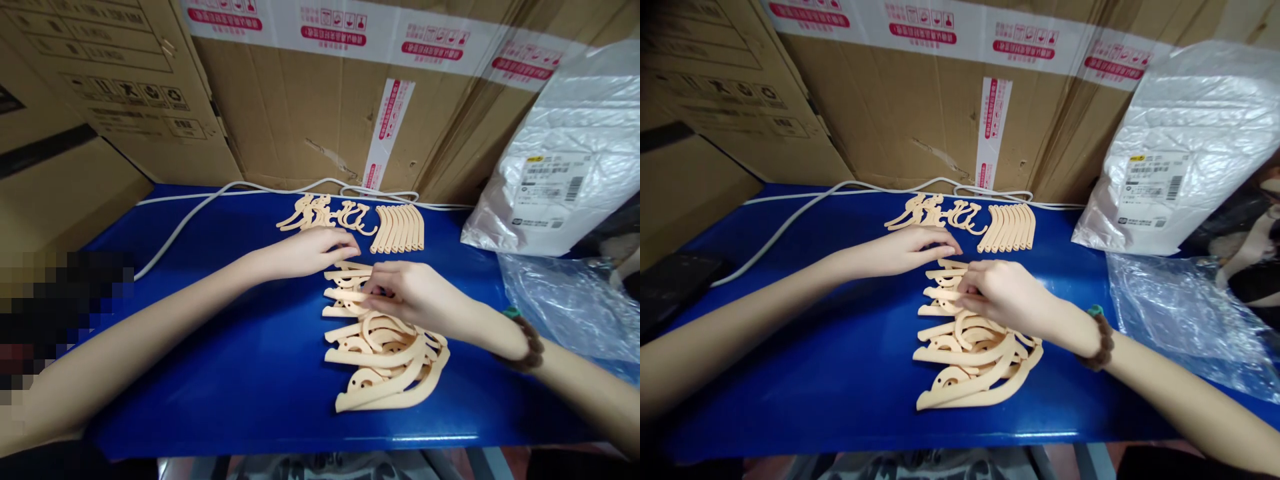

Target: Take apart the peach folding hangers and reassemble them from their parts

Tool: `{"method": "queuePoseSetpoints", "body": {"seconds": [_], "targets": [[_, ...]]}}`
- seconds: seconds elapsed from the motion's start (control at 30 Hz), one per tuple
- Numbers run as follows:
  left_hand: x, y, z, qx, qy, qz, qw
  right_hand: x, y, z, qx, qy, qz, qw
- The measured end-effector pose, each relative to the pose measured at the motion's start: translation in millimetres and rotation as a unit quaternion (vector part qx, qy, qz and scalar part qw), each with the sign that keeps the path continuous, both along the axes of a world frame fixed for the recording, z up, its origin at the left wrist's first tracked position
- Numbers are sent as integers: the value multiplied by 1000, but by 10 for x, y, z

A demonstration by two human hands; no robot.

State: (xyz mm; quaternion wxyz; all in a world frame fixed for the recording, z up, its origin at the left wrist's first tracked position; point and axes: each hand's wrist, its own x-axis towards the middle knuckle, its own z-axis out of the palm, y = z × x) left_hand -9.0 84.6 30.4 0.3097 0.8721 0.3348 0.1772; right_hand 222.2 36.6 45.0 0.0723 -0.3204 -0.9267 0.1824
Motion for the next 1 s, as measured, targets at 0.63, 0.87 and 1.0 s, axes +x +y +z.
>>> {"method": "queuePoseSetpoints", "body": {"seconds": [0.63, 0.87, 1.0], "targets": [[64, 451, 419, 113, -168, 217, 955, -98, 891, 419, 244, 37, -159, 956], [-285, 763, 22, 73, -138, 299, 941, 4, 1019, 535, -119, 364, -203, 901], [-354, 895, -290, 95, -35, 352, 931, -16, 989, 549, -198, 402, -190, 874]]}}
